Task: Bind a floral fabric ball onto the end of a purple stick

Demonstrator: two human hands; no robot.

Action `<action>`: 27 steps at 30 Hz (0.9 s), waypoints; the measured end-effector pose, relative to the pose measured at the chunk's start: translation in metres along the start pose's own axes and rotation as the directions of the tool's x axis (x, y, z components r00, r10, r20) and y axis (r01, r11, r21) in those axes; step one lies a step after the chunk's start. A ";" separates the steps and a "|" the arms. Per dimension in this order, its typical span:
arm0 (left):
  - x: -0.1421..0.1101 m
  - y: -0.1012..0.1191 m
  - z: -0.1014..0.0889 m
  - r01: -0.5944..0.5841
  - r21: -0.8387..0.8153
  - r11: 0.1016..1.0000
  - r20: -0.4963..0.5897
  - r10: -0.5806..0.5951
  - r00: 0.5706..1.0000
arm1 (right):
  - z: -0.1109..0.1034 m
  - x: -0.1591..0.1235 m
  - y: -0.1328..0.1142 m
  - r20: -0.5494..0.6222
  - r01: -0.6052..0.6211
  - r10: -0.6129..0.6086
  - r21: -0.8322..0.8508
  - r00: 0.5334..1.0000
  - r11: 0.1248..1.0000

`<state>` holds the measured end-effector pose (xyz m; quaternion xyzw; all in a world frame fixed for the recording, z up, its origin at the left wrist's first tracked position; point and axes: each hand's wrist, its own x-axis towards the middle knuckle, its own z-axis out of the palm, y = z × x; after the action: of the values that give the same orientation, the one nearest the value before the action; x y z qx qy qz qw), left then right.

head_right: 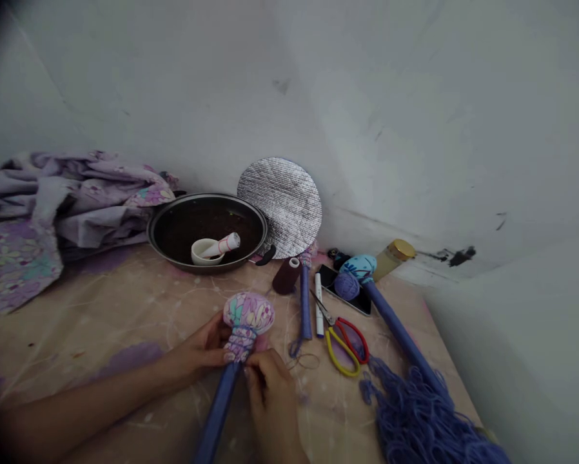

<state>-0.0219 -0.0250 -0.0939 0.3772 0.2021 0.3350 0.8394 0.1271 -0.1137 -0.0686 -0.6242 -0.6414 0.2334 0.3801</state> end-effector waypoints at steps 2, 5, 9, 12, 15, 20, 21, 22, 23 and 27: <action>0.000 -0.001 -0.001 0.004 -0.015 1.000 0.006 -0.004 1.000 | -0.002 0.000 0.000 0.023 0.033 -0.033 0.009 0.999 0.999; 0.000 -0.002 -0.003 0.015 -0.010 1.000 0.017 -0.015 1.000 | -0.004 0.000 0.000 0.017 0.067 -0.068 0.019 0.998 0.998; 0.000 -0.003 -0.004 0.000 0.007 1.000 0.030 0.000 1.000 | -0.001 -0.003 0.002 0.011 0.042 -0.043 0.027 0.999 0.999; 0.000 -0.002 -0.003 -0.004 0.001 1.000 0.027 0.004 1.000 | 0.001 -0.004 0.003 0.022 0.030 -0.031 0.046 0.999 0.998; 0.000 -0.003 -0.005 0.009 0.008 1.000 0.009 -0.009 1.000 | 0.002 -0.005 0.004 0.035 0.013 -0.015 0.066 0.999 0.998; 0.000 -0.004 -0.007 0.021 -0.001 1.000 0.017 -0.020 1.000 | 0.009 -0.008 0.009 0.007 -0.025 0.024 0.097 1.000 0.995; 0.000 -0.003 -0.006 0.020 0.000 1.000 0.012 -0.020 1.000 | 0.011 -0.009 0.010 -0.005 -0.039 0.039 0.106 0.999 0.994; 0.000 -0.002 -0.006 0.025 0.001 1.000 0.010 -0.025 1.000 | 0.014 -0.010 0.011 -0.018 -0.060 0.063 0.117 0.998 0.991; -0.001 -0.001 -0.005 0.035 0.000 0.999 0.012 -0.035 0.999 | 0.016 -0.011 0.012 -0.030 -0.088 0.093 0.129 0.995 0.988; -0.002 0.005 -0.002 0.072 -0.009 0.997 0.034 -0.072 0.997 | 0.024 -0.011 0.014 -0.058 -0.172 0.186 0.183 0.981 0.968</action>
<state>-0.0262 -0.0231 -0.0915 0.3710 0.1997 0.2990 0.8562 0.1160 -0.1187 -0.0959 -0.6515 -0.5445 0.2996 0.4352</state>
